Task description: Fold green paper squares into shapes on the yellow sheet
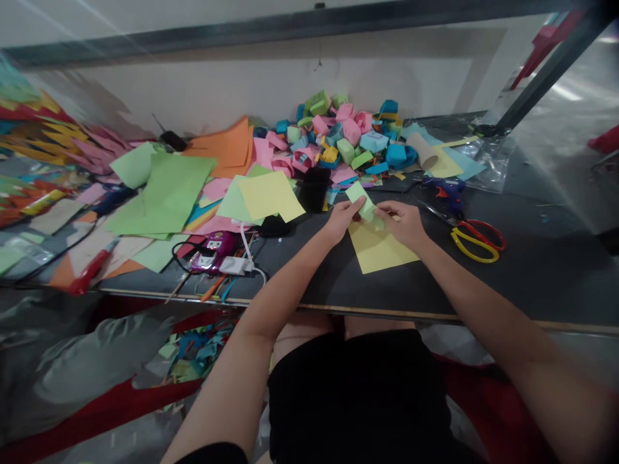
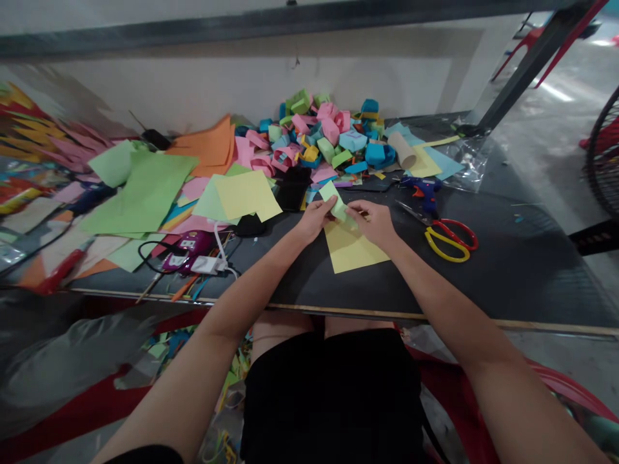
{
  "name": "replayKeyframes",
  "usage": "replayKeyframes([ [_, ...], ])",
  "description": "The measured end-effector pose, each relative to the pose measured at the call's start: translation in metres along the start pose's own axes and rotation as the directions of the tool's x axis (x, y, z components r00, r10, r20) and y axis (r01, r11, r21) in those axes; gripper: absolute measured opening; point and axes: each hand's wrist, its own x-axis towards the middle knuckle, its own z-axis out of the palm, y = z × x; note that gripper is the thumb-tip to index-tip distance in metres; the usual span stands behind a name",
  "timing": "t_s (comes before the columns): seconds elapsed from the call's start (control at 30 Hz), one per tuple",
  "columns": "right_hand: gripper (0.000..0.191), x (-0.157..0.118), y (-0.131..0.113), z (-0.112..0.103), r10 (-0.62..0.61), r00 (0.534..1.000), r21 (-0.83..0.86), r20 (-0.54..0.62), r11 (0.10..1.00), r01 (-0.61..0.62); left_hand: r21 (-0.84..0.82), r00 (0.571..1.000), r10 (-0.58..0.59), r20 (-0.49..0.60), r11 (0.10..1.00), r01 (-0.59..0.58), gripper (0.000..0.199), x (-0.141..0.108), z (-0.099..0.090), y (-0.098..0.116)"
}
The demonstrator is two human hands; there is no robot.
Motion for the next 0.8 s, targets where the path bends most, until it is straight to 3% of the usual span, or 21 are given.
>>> replayKeyframes([
  [0.13, 0.035, -0.003, -0.004, -0.001, -0.095, 0.995, -0.036, -0.032, 0.995, 0.094, -0.04, 1.0, 0.006, -0.01, 0.999, -0.006, 0.034, -0.003, 0.002, 0.004],
  [0.3, 0.038, -0.003, -0.004, 0.0, -0.073, 0.997, -0.05, -0.027, 0.996, 0.071, -0.016, 0.994, -0.02, -0.111, 1.0, 0.018, 0.037, 0.001, 0.003, -0.001],
  [0.4, 0.034, -0.003, -0.002, 0.002, -0.071, 0.997, -0.004, -0.03, 0.998, 0.07, 0.108, 0.978, 0.107, -0.179, 0.99, -0.088, 0.043, 0.004, 0.001, -0.008],
  [0.5, 0.034, -0.003, -0.002, 0.003, -0.086, 0.995, 0.025, -0.04, 0.996, 0.087, 0.214, 0.965, 0.252, -0.068, 0.949, -0.233, 0.027, 0.005, -0.003, -0.014],
  [0.63, 0.036, -0.003, -0.002, 0.002, -0.12, 0.987, 0.001, -0.107, 0.993, 0.121, 0.365, 0.898, 0.411, 0.155, 0.821, -0.439, 0.035, 0.001, -0.008, -0.018],
  [0.73, 0.037, -0.002, -0.002, 0.001, -0.162, 0.976, -0.073, -0.144, 0.985, 0.153, 0.514, 0.834, 0.512, 0.204, 0.67, -0.536, 0.032, -0.002, -0.009, -0.018],
  [0.8, 0.038, 0.0, -0.002, -0.001, -0.207, 0.962, -0.141, -0.175, 0.973, 0.183, 0.519, 0.826, 0.535, 0.178, 0.662, -0.541, 0.026, -0.002, -0.01, -0.019],
])
